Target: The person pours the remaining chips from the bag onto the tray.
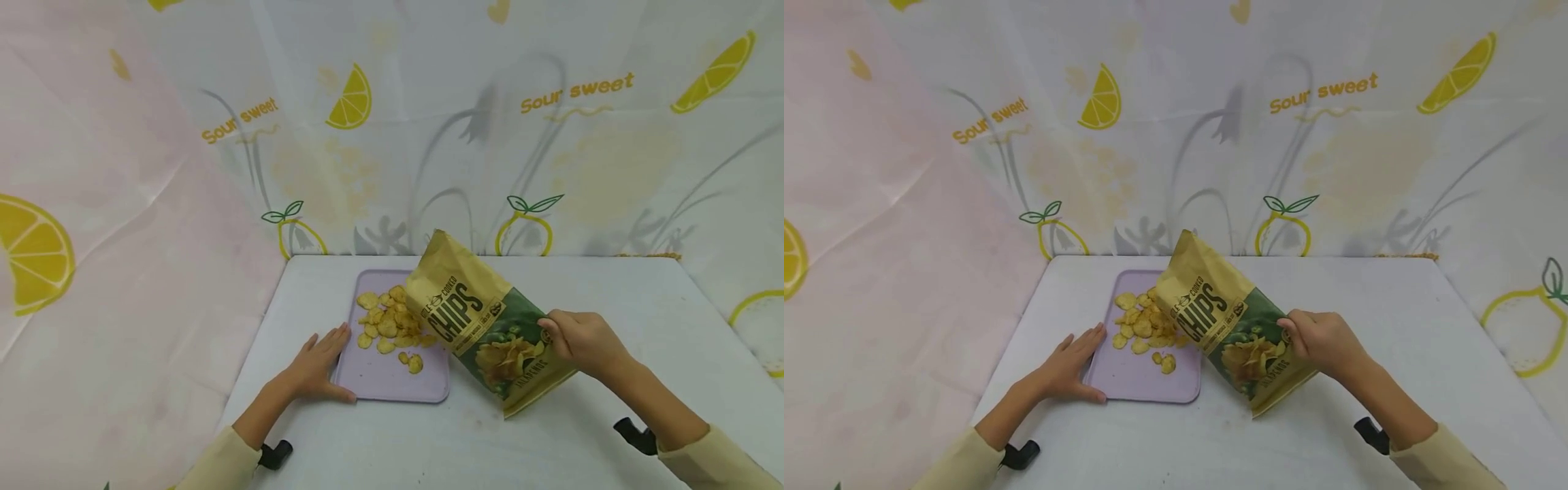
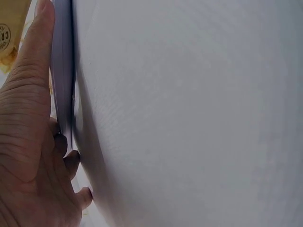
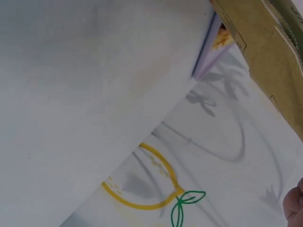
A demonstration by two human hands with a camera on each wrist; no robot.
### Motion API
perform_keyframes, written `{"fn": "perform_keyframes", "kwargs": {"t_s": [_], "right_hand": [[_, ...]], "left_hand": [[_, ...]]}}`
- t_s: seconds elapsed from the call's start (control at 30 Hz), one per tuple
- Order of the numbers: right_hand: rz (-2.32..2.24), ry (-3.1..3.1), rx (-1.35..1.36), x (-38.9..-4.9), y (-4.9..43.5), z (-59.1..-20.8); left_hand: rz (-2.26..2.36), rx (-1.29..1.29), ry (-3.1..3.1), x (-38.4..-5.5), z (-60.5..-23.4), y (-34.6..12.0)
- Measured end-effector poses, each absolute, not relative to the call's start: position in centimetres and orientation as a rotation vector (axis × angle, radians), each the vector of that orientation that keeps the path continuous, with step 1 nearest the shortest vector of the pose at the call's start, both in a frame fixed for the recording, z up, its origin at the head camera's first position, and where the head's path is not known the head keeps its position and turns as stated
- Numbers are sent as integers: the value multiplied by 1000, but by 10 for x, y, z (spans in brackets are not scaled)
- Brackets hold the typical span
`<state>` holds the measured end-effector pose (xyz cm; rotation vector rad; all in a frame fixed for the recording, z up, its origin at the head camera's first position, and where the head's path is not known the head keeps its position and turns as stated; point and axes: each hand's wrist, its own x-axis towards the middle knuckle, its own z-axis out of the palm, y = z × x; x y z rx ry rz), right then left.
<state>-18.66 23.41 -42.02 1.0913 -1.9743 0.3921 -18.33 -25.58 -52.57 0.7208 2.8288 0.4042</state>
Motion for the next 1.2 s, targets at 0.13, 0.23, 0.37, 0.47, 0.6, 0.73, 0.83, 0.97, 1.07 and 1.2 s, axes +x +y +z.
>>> {"fn": "perform_keyframes", "kwargs": {"t_s": [0.13, 0.23, 0.37, 0.47, 0.6, 0.73, 0.83, 0.97, 1.07, 1.2], "right_hand": [[412, -1964, 1086, -187, 234, -421], [419, -1964, 1093, -187, 234, -421], [404, -1953, 1089, -185, 235, -417], [395, -1935, 1071, -186, 236, -412], [392, -1961, 1087, -189, 236, -415], [399, -1993, 1098, -188, 237, -423], [413, -1985, 1084, -187, 238, -425], [416, -1974, 1092, -188, 236, -424], [404, -1966, 1078, -189, 236, -423], [390, -1962, 1041, -188, 235, -422]], "left_hand": [[400, 697, 2816, -182, -525, -254], [396, 695, 2814, -182, -525, -253], [384, 699, 2808, -182, -525, -252], [397, 702, 2808, -181, -524, -252], [395, 706, 2826, -182, -524, -254], [404, 725, 2818, -182, -526, -253], [408, 718, 2810, -182, -527, -253], [382, 695, 2817, -181, -527, -253], [377, 696, 2818, -181, -527, -254], [385, 710, 2828, -182, -526, -254]]}}
